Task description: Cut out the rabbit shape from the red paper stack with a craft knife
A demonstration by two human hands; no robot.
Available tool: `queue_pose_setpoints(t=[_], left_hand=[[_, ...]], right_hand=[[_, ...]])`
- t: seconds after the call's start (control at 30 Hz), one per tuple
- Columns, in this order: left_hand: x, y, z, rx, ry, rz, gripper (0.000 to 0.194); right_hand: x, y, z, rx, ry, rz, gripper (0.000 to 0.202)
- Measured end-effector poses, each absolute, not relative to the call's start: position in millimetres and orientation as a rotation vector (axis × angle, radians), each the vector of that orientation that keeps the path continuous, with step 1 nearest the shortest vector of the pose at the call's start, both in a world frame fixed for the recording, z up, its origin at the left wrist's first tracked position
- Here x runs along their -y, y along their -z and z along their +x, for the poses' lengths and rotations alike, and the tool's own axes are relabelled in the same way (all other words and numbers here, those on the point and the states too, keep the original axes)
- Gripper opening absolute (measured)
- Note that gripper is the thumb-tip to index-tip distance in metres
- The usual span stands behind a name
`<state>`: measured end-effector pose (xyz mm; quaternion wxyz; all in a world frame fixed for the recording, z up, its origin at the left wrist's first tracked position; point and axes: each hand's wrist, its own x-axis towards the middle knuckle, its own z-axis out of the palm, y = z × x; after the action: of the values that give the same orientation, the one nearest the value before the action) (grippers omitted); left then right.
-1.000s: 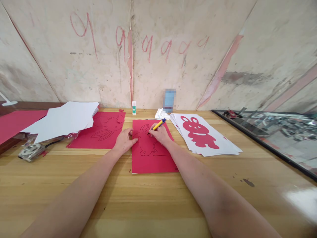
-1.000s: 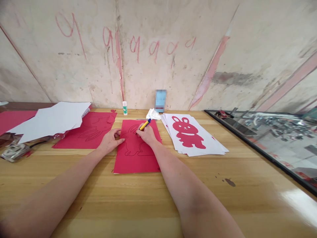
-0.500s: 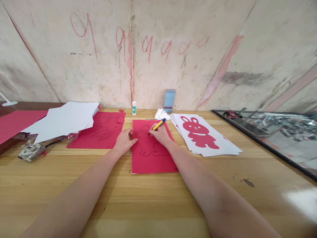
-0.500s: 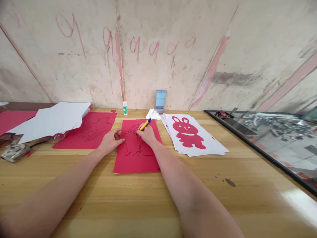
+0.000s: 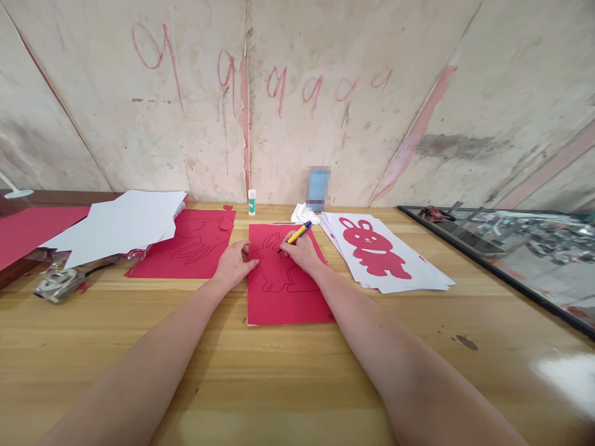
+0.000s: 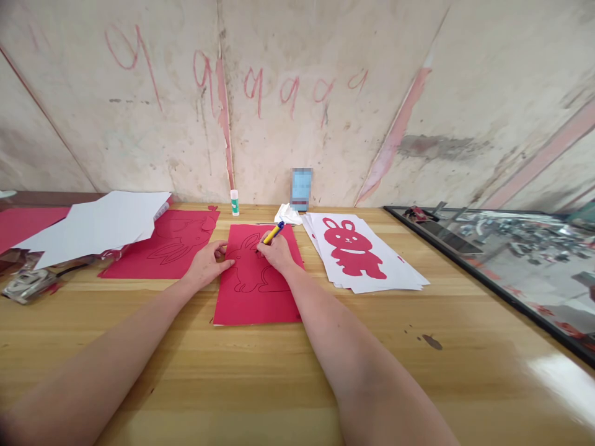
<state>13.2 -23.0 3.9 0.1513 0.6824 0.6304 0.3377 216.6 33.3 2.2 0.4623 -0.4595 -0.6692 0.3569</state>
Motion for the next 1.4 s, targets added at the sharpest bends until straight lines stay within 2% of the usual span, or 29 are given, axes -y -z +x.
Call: queue_pose_setpoints(t=[1.4], left_hand=[[23.1, -4.7, 13.4, -1.824, -0.961, 1.972, 0.050]], right_hand=[[-27.7, -8.7, 216.8, 1.678, -0.795, -1.209, 0.004]])
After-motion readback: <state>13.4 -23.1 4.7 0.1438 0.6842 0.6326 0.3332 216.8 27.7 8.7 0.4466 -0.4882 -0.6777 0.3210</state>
